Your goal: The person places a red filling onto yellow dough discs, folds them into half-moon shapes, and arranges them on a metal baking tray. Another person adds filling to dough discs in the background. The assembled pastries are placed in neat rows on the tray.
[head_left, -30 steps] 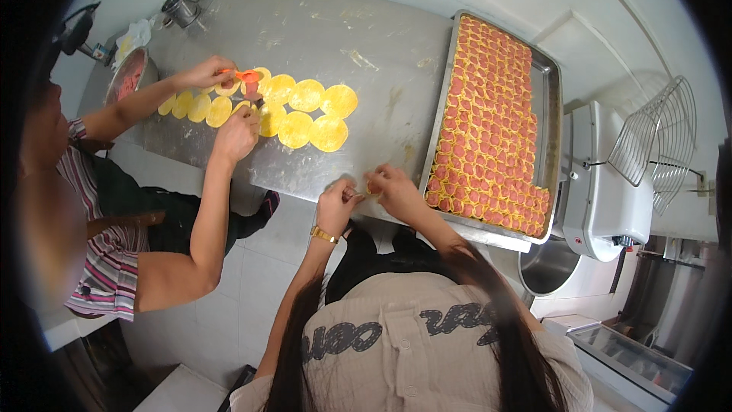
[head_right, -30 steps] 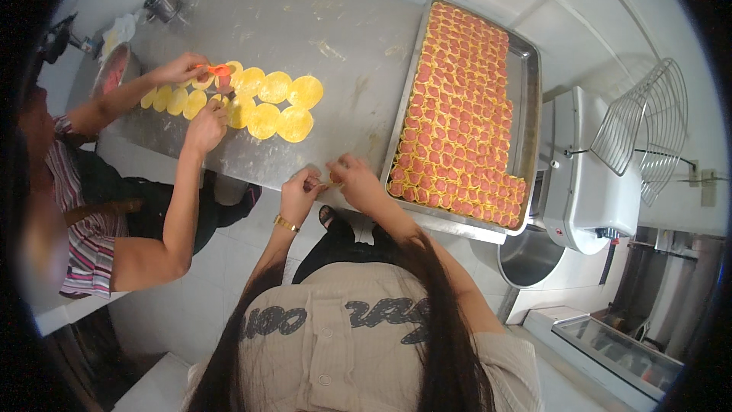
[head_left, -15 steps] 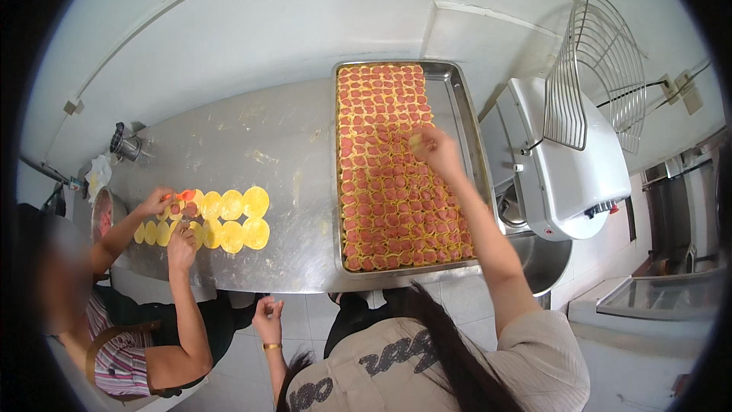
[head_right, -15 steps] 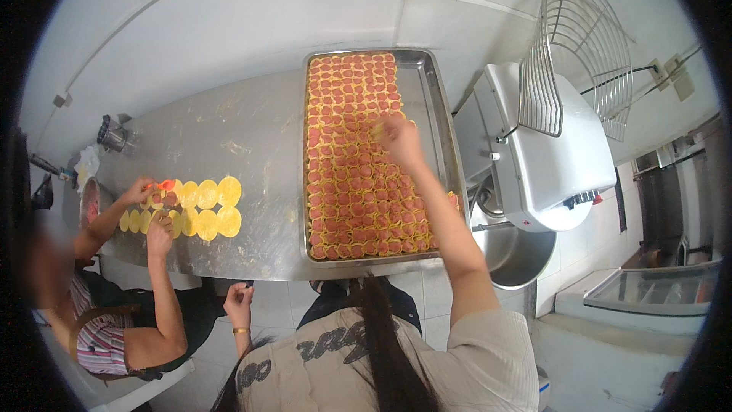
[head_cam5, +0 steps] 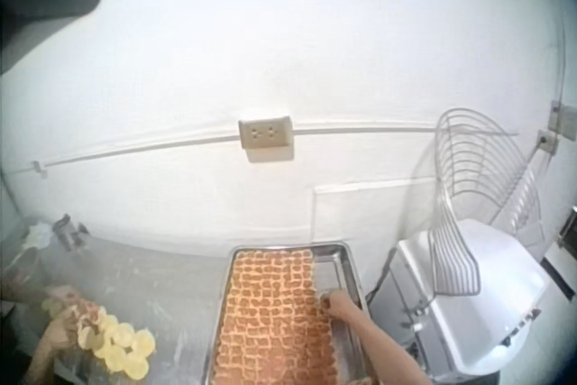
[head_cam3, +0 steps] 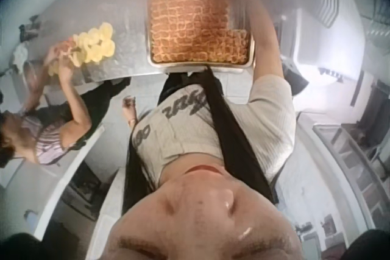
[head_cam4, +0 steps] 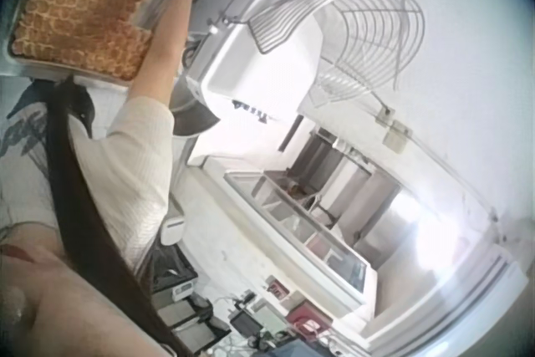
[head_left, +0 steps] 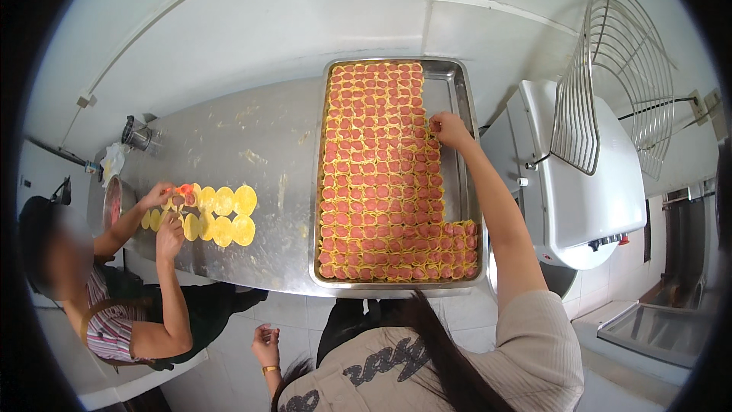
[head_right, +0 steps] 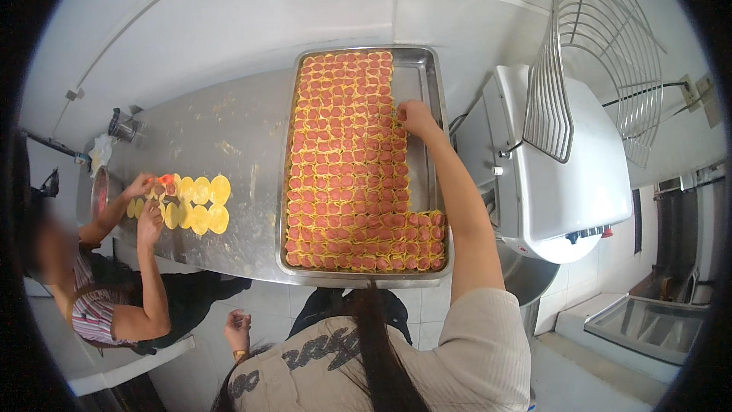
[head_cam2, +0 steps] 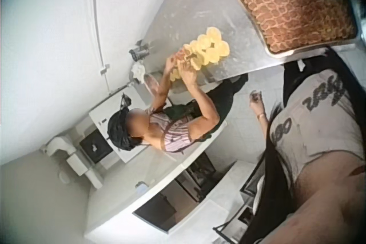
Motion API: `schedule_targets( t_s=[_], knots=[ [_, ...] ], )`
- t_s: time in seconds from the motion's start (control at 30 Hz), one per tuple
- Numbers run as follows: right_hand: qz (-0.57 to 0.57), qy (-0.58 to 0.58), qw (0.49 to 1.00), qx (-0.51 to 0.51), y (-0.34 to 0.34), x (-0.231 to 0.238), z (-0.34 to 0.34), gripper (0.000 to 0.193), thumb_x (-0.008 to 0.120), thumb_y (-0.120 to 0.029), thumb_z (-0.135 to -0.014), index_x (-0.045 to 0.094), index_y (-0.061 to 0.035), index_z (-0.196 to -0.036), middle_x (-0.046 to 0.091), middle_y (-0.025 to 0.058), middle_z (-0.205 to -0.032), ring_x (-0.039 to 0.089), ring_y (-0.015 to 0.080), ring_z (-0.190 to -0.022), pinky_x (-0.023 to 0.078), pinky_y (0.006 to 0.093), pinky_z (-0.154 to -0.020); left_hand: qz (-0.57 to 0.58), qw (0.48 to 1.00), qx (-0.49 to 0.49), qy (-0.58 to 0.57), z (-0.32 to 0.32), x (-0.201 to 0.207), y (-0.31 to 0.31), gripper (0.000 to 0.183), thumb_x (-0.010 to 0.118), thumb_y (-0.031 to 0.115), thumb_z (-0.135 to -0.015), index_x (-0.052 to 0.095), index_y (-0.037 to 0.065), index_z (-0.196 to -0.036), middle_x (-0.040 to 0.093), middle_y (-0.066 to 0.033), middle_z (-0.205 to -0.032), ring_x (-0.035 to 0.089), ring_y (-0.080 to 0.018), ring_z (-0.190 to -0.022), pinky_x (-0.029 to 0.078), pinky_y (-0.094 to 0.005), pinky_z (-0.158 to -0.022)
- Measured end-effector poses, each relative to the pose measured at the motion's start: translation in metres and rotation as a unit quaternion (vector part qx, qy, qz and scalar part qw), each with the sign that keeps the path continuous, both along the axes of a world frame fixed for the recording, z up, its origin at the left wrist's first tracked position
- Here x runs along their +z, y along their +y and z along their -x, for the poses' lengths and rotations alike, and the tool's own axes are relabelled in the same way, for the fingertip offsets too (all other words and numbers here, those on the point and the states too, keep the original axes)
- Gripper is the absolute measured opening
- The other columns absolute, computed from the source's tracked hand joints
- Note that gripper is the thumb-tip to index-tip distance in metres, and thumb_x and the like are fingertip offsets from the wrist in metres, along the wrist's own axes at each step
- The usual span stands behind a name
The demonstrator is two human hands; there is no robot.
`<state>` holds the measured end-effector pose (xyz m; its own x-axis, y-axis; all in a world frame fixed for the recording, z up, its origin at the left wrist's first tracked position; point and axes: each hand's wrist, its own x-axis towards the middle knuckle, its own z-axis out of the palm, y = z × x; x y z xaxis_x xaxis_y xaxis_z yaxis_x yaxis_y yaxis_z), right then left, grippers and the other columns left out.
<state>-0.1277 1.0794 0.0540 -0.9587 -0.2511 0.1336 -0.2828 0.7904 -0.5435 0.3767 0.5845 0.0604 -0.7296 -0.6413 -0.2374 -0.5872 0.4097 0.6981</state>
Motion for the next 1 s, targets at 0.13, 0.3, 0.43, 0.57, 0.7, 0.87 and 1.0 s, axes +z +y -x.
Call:
schedule_targets(
  t_s=[0.13, 0.3, 0.43, 0.57, 0.7, 0.87, 1.0],
  knots=[
    [0.014, -0.039, 0.998, 0.049, 0.002, 0.003, 0.0, 0.011, 0.06, -0.004, -0.062, 0.061, -0.0041, -0.072, 0.061, 0.015, -0.072, 0.058, 0.0336, -0.072, 0.045, 0.0388, -0.064, -0.003, 1.0, -0.02, -0.01, 0.004, -0.004, 0.01, 0.021, 0.069, 0.002, -0.075, 0.058, 0.003, -0.094, 0.062, -0.0063, -0.073, 0.061, -0.0133, -0.063, 0.048, -0.0249, -0.055],
    [-0.016, -0.036, 0.995, 0.087, 0.002, 0.006, 0.0, 0.009, 0.057, -0.002, -0.062, 0.059, -0.0021, -0.07, 0.059, 0.016, -0.068, 0.056, 0.0337, -0.069, 0.043, 0.0378, -0.062, 0.002, 0.998, -0.064, -0.009, 0.016, -0.009, 0.012, 0.022, 0.069, 0.003, -0.075, 0.058, 0.003, -0.094, 0.063, -0.0063, -0.074, 0.061, -0.0128, -0.065, 0.048, -0.0257, -0.058],
    [-0.002, -0.036, 0.995, 0.093, 0.003, 0.007, -0.003, 0.017, 0.056, 0.002, -0.064, 0.064, -0.0022, -0.079, 0.062, 0.0141, -0.076, 0.059, 0.0296, -0.073, 0.045, 0.0351, -0.065, 0.01, 0.994, -0.107, -0.014, 0.024, -0.006, 0.015, 0.022, 0.068, 0.007, -0.077, 0.058, 0.004, -0.096, 0.063, -0.0053, -0.073, 0.059, -0.0112, -0.064, 0.048, -0.0241, -0.055],
    [0.024, -0.053, 0.994, 0.094, 0.004, 0.011, -0.005, 0.025, 0.055, 0.006, -0.066, 0.067, -0.002, -0.087, 0.064, 0.0128, -0.083, 0.061, 0.0263, -0.077, 0.047, 0.0329, -0.068, 0.004, 0.995, -0.104, -0.002, 0.028, 0.0, 0.019, 0.022, 0.07, 0.002, -0.072, 0.059, 0.004, -0.091, 0.065, -0.0063, -0.073, 0.063, -0.0149, -0.066, 0.049, -0.0281, -0.06],
    [0.034, -0.067, 0.995, 0.06, 0.0, 0.018, -0.009, 0.029, 0.055, 0.006, -0.067, 0.067, -0.002, -0.092, 0.065, 0.0127, -0.085, 0.062, 0.0246, -0.079, 0.048, 0.0318, -0.069, 0.019, 0.994, -0.109, -0.004, 0.026, 0.003, 0.014, 0.022, 0.071, 0.002, -0.072, 0.059, 0.004, -0.091, 0.065, -0.0065, -0.072, 0.063, -0.0149, -0.067, 0.049, -0.028, -0.059],
    [0.046, -0.09, 0.994, 0.045, -0.005, 0.02, -0.013, 0.03, 0.056, 0.007, -0.067, 0.067, -0.002, -0.094, 0.066, 0.013, -0.084, 0.063, 0.0246, -0.077, 0.048, 0.0326, -0.068, 0.01, 0.995, -0.102, -0.01, 0.024, 0.004, 0.006, 0.023, 0.071, 0.003, -0.072, 0.06, 0.004, -0.092, 0.065, -0.0067, -0.073, 0.064, -0.0155, -0.068, 0.05, -0.0281, -0.059],
    [0.012, -0.031, 0.999, 0.004, -0.003, 0.008, -0.014, 0.023, 0.058, -0.002, -0.069, 0.066, -0.0036, -0.091, 0.063, 0.0166, -0.077, 0.06, 0.0289, -0.066, 0.047, 0.0358, -0.062, 0.033, 0.99, -0.132, -0.022, 0.036, 0.008, -0.007, 0.023, 0.072, 0.006, -0.073, 0.06, 0.004, -0.093, 0.066, -0.0077, -0.076, 0.064, -0.0166, -0.069, 0.051, -0.029, -0.062]
  ],
)
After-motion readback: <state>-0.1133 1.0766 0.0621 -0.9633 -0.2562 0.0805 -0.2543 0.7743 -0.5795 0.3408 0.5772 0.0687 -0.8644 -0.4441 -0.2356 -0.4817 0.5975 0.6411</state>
